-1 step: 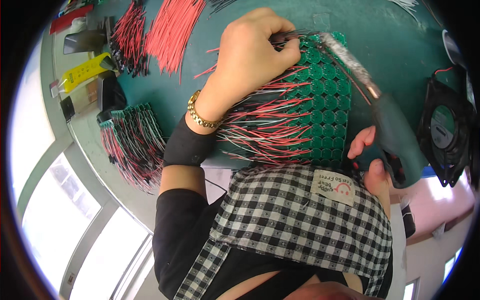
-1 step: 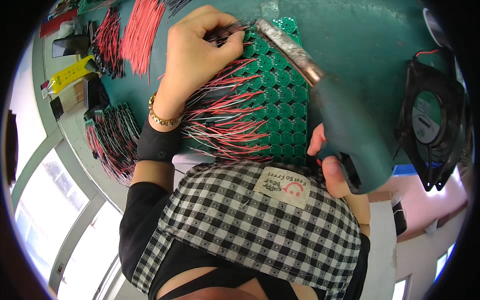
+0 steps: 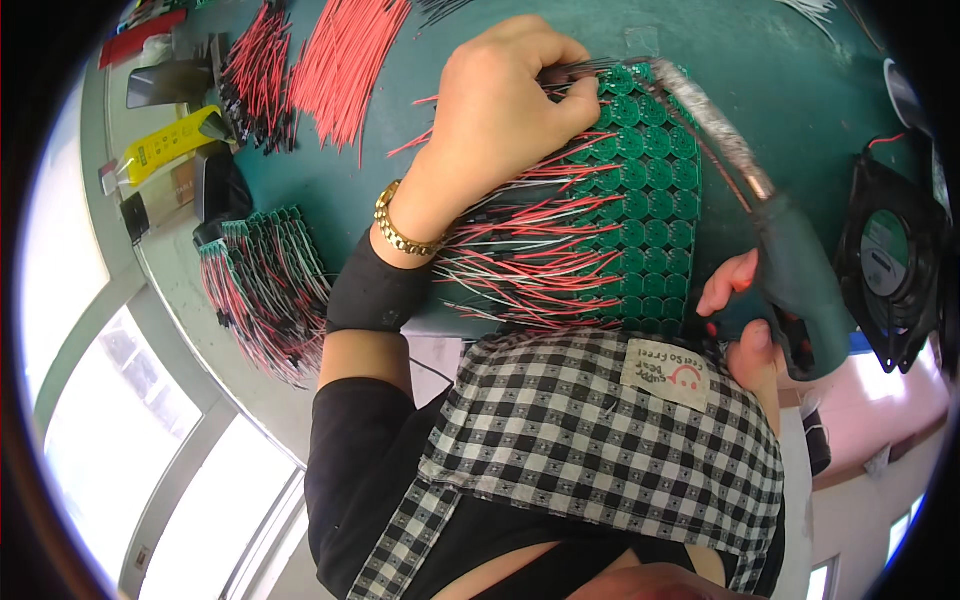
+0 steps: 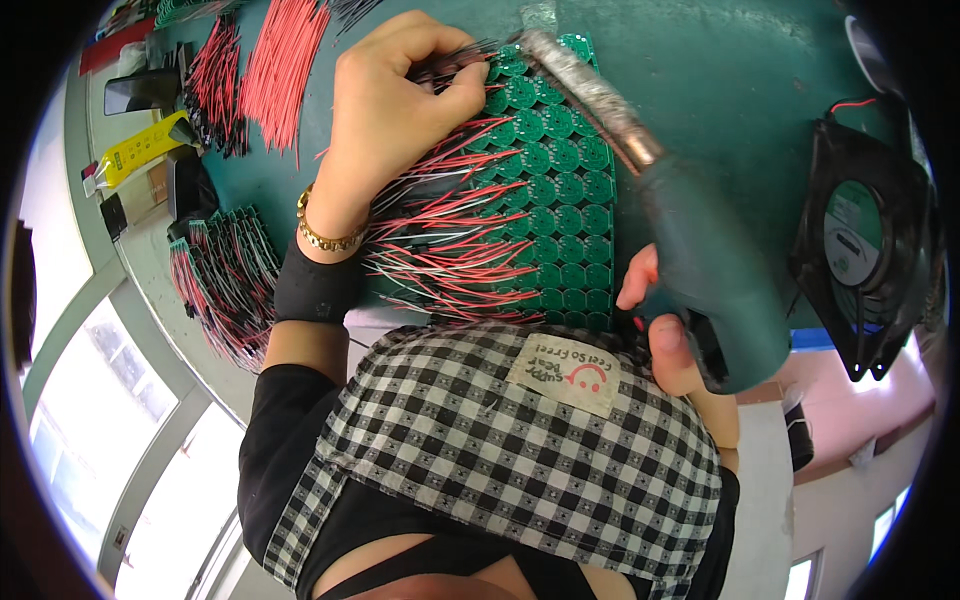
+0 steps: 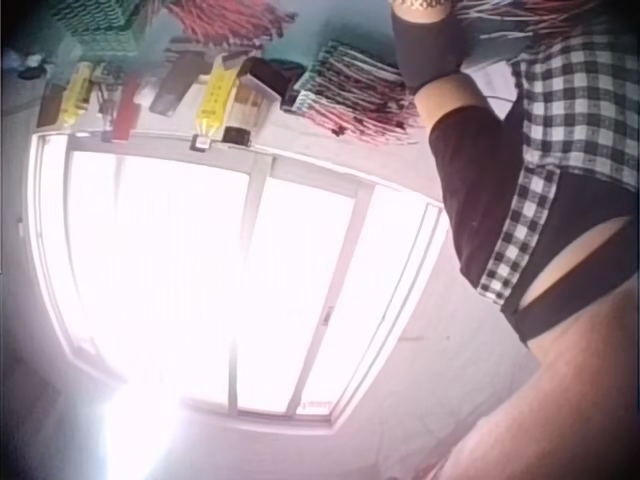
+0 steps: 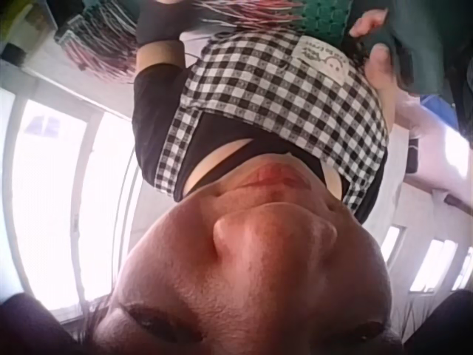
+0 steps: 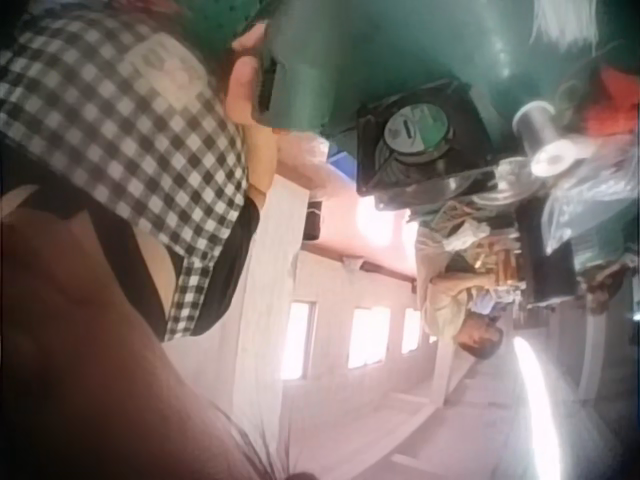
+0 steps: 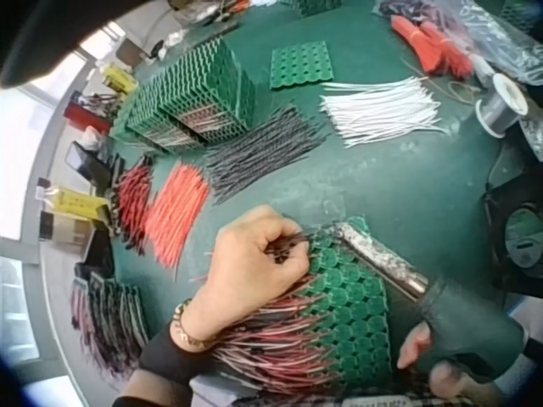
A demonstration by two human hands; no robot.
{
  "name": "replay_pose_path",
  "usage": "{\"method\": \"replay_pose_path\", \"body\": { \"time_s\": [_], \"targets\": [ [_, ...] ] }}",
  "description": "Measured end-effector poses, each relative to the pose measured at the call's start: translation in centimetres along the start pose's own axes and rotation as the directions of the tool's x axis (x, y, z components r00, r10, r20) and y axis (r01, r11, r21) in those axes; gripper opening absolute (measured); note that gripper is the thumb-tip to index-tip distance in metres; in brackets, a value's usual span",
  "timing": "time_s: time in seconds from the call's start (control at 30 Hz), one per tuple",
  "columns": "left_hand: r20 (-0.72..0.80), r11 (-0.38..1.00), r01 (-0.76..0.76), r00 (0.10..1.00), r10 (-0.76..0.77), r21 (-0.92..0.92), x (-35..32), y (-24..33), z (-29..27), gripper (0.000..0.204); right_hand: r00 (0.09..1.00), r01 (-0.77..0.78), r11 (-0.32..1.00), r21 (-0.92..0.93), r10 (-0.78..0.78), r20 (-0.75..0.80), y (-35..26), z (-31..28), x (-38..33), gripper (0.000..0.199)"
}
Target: The person solders red and black wires onto an array of circular LED modules on a circuit board using a soldering iron.
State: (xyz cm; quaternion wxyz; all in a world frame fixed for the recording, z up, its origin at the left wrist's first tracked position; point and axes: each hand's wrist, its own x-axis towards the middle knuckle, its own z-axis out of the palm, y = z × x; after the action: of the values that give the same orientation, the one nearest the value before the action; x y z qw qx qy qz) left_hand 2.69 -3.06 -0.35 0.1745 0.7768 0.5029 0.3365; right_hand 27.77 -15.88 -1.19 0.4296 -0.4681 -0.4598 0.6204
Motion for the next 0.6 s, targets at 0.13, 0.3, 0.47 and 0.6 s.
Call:
{"method": "replay_pose_path", "body": {
  "time_s": [0.13,0.3,0.47,0.6],
  "targets": [
    [0.044,0.999,0.033,0.998,-0.034,0.016,0.0,-0.2,0.1,0.012,0.994,0.072,0.993,0.09,-0.064,-0.086,0.0,0.2,0.0,0.066],
    [0.061,0.999,0.019,0.998,-0.021,0.035,0.0,-0.5,0.2,0.009,0.993,0.102,0.974,0.203,-0.087,-0.081,0.8,0.6,-0.1,0.071],
    [0.09,0.999,0.0,0.996,-0.005,0.051,-0.3,-0.7,0.1,0.01,0.996,0.076,0.969,0.235,-0.064,-0.058,1.0,0.7,0.0,0.071],
    [0.053,0.997,-0.073,0.996,0.072,0.033,0.1,-0.8,-1.5,0.01,0.995,0.069,0.97,0.232,-0.049,-0.092,1.3,0.8,0.1,0.073]
  ]
}}
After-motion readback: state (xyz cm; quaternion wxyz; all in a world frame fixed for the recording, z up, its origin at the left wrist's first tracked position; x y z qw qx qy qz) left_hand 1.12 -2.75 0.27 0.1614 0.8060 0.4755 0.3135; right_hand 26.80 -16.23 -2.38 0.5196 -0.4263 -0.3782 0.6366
